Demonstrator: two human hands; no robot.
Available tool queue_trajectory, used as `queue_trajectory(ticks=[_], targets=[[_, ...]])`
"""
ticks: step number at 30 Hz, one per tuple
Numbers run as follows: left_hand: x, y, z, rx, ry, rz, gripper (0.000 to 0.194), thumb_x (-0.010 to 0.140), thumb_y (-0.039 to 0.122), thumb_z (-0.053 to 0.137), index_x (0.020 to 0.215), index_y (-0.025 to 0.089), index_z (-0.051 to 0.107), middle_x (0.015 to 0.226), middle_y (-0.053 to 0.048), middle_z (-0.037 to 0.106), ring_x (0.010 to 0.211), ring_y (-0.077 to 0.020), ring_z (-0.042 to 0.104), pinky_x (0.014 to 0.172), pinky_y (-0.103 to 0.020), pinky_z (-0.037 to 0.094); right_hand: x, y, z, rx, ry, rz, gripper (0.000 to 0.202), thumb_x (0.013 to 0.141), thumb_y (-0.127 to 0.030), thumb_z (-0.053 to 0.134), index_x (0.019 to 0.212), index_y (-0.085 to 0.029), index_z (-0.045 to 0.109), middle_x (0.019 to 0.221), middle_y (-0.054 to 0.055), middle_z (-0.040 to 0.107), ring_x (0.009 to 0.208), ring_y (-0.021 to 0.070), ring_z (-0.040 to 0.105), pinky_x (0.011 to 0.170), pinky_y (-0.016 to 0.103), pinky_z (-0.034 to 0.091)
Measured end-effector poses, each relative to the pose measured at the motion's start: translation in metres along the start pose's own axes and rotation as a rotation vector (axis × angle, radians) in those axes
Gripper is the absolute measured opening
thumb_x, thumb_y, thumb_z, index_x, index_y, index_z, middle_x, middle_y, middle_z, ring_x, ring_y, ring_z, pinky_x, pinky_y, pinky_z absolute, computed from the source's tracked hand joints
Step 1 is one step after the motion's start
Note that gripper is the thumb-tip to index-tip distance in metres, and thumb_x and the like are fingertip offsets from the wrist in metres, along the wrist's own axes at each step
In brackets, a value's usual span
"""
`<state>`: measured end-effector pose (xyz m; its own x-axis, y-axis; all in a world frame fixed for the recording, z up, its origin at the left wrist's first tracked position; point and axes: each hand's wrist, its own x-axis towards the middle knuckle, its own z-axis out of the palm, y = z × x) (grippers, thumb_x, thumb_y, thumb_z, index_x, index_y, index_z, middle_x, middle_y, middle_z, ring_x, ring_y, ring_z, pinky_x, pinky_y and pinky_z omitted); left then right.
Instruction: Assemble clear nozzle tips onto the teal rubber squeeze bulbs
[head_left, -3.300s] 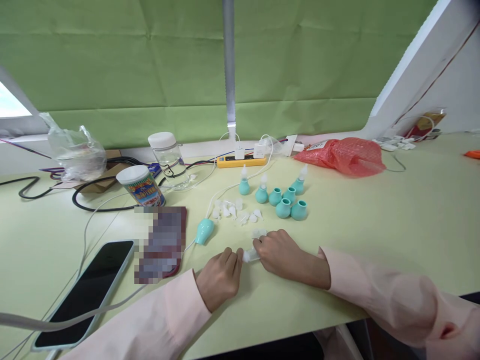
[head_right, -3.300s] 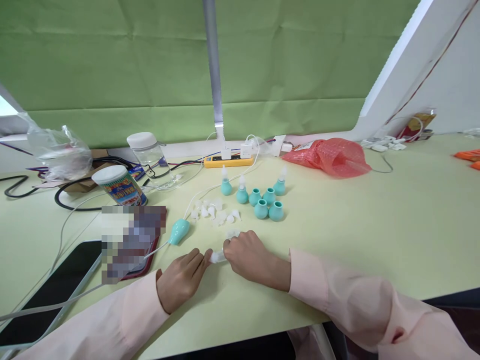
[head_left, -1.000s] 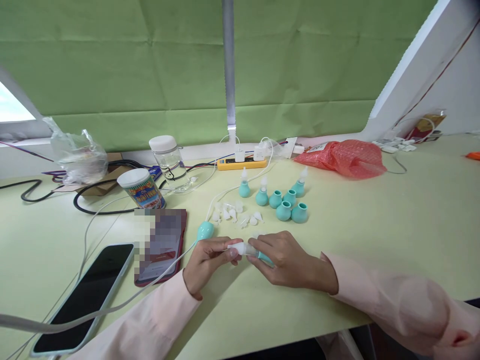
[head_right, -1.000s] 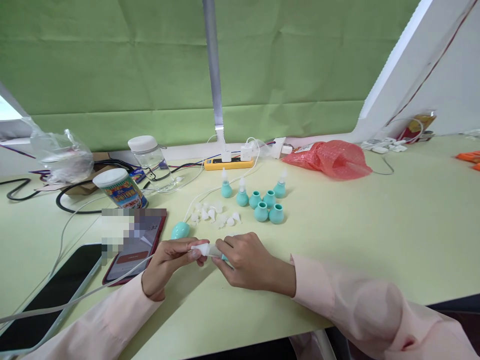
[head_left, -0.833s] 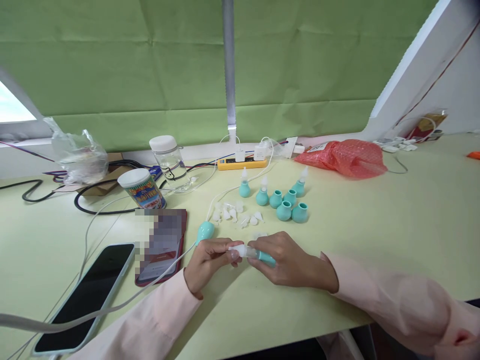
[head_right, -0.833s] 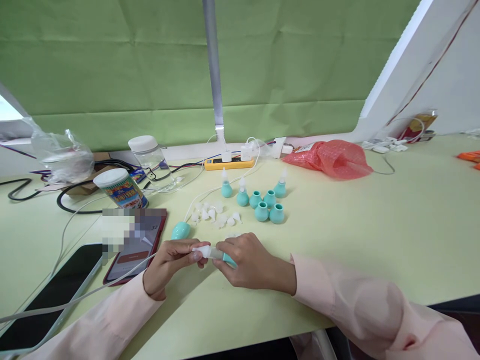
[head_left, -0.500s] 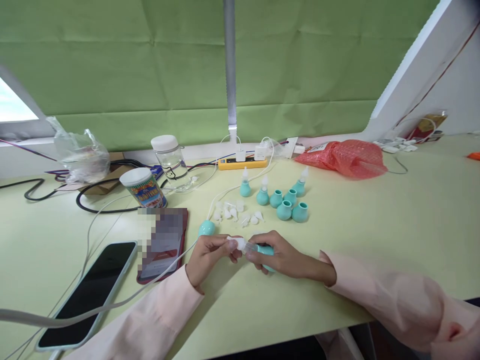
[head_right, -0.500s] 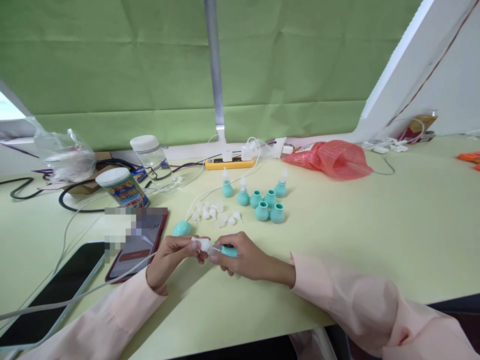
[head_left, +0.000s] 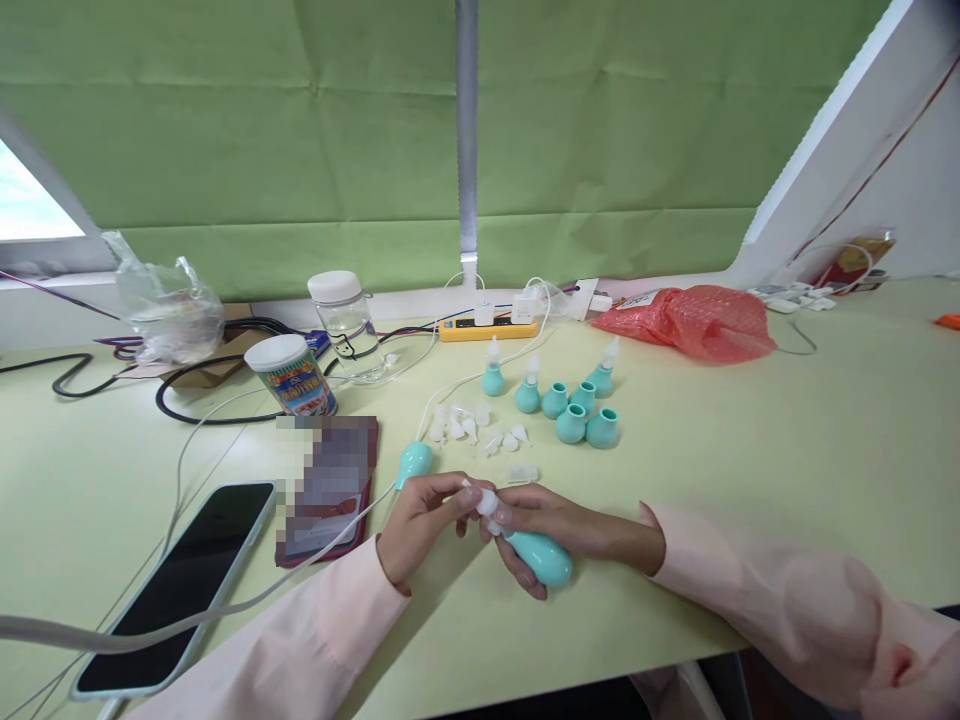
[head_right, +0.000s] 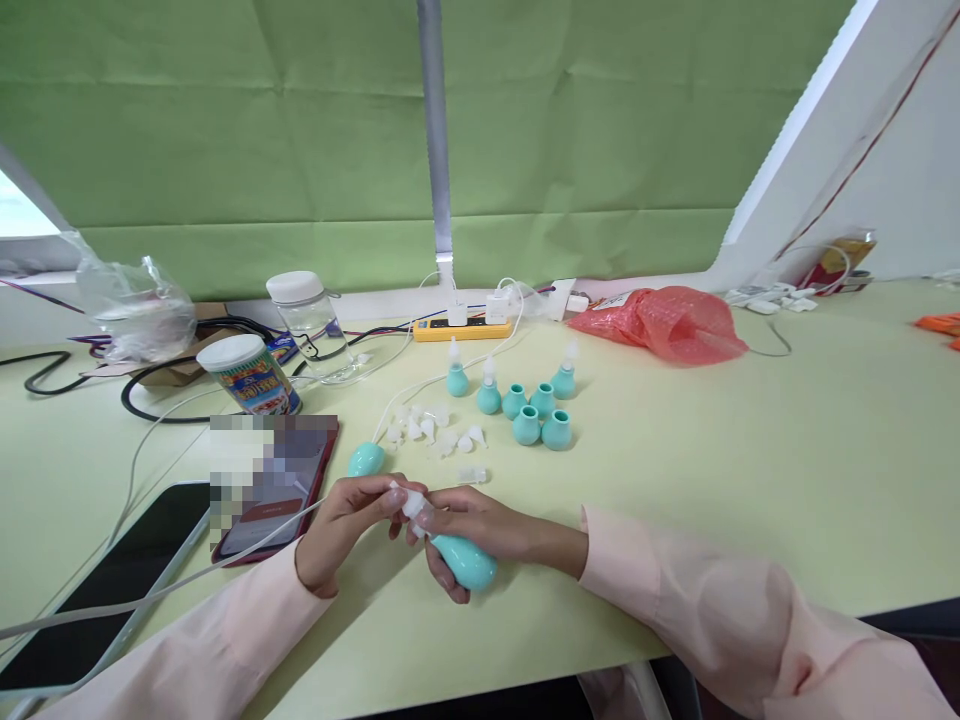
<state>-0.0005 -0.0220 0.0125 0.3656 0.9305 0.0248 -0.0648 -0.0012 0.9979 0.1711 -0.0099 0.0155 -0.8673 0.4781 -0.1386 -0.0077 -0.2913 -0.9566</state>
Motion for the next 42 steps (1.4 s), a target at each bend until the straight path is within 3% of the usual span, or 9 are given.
queue_trajectory(ticks=[4, 9, 12, 15, 19, 22, 30, 35, 42], targets=[[-0.003, -0.001, 0.003, 0.097, 0.043, 0.089, 0.031, 0.078, 0.034, 0.046, 0.087, 0.011, 0.064, 0.061, -0.002, 0.052, 0.056, -0.0110, 0.045, 0.050, -0.023, 0.038, -0.007, -0.011, -0.001, -0.306, 0.100, -0.171, 0.020, 0.084, -0.031, 0.038, 0.088, -0.015, 0.048, 0.063, 0.000, 0.055, 0.055, 0.0101, 0.052, 0.057, 0.025, 0.041], [-0.002, -0.007, -0.004, 0.597, 0.187, 0.284, 0.028, 0.080, 0.028, 0.043, 0.095, 0.013, 0.060, 0.073, -0.006, 0.055, 0.067, -0.0155, 0.050, 0.057, -0.027, 0.042, -0.013, -0.021, -0.014, -0.811, 0.607, -0.556, 0.013, 0.079, -0.026, 0.048, 0.075, -0.015, 0.054, 0.075, 0.004, 0.055, 0.073, 0.0142, 0.051, 0.068, 0.028, 0.040], [-0.001, -0.011, -0.007, 1.024, 0.124, 0.463, 0.028, 0.079, 0.023, 0.041, 0.099, 0.013, 0.058, 0.084, -0.011, 0.056, 0.077, -0.0198, 0.051, 0.067, -0.034, 0.044, -0.013, -0.026, -0.027, -0.989, 0.870, -0.781, 0.007, 0.075, -0.024, 0.052, 0.072, -0.018, 0.053, 0.068, 0.002, 0.052, 0.070, 0.0148, 0.050, 0.065, 0.028, 0.041], [-0.001, -0.014, -0.006, 1.276, 0.012, 0.515, 0.034, 0.078, 0.023, 0.040, 0.109, 0.014, 0.051, 0.102, -0.015, 0.051, 0.090, -0.0243, 0.049, 0.073, -0.040, 0.044, -0.011, -0.033, -0.038, -1.098, 0.979, -0.785, 0.008, 0.074, -0.026, 0.053, 0.072, -0.018, 0.052, 0.069, 0.002, 0.052, 0.064, 0.0138, 0.049, 0.058, 0.027, 0.041], [-0.002, -0.017, -0.001, 1.391, -0.092, 0.486, 0.043, 0.080, 0.027, 0.040, 0.122, 0.019, 0.038, 0.124, -0.016, 0.035, 0.108, -0.0299, 0.038, 0.084, -0.047, 0.038, -0.005, -0.038, -0.052, -1.190, 1.079, -0.655, 0.016, 0.077, -0.032, 0.049, 0.087, -0.019, 0.050, 0.077, 0.004, 0.055, 0.063, 0.0139, 0.052, 0.061, 0.027, 0.044], [-0.002, -0.019, 0.000, 1.431, -0.149, 0.403, 0.044, 0.082, 0.032, 0.037, 0.124, 0.022, 0.034, 0.131, -0.016, 0.027, 0.114, -0.0328, 0.033, 0.086, -0.050, 0.036, 0.002, -0.035, -0.063, -1.276, 1.107, -0.595, 0.032, 0.078, -0.034, 0.047, 0.106, -0.020, 0.041, 0.083, 0.005, 0.057, 0.071, 0.0169, 0.056, 0.065, 0.029, 0.045], [-0.004, -0.024, -0.003, 1.472, -0.191, 0.362, 0.044, 0.083, 0.035, 0.035, 0.125, 0.022, 0.033, 0.130, -0.016, 0.030, 0.115, -0.0343, 0.030, 0.087, -0.051, 0.033, 0.024, -0.026, -0.076, -1.559, 0.974, -0.463, 0.028, 0.081, -0.026, 0.042, 0.107, -0.016, 0.043, 0.100, 0.009, 0.057, 0.075, 0.0194, 0.058, 0.066, 0.031, 0.045], [-0.003, -0.025, -0.002, 1.481, -0.187, 0.372, 0.043, 0.083, 0.035, 0.035, 0.123, 0.020, 0.035, 0.127, -0.016, 0.033, 0.114, -0.0333, 0.031, 0.088, -0.050, 0.033, 0.031, -0.026, -0.077, -1.492, 0.970, -0.471, 0.039, 0.080, -0.022, 0.043, 0.117, -0.016, 0.033, 0.098, 0.009, 0.056, 0.079, 0.0196, 0.057, 0.064, 0.029, 0.046], [-0.004, -0.024, -0.002, 1.476, -0.171, 0.405, 0.040, 0.082, 0.034, 0.037, 0.120, 0.020, 0.038, 0.124, -0.015, 0.037, 0.110, -0.0309, 0.035, 0.086, -0.048, 0.035, 0.036, -0.024, -0.087, -1.390, 0.988, -0.410, 0.027, 0.077, -0.021, 0.045, 0.104, -0.018, 0.043, 0.083, 0.005, 0.059, 0.071, 0.0178, 0.057, 0.062, 0.028, 0.044]])
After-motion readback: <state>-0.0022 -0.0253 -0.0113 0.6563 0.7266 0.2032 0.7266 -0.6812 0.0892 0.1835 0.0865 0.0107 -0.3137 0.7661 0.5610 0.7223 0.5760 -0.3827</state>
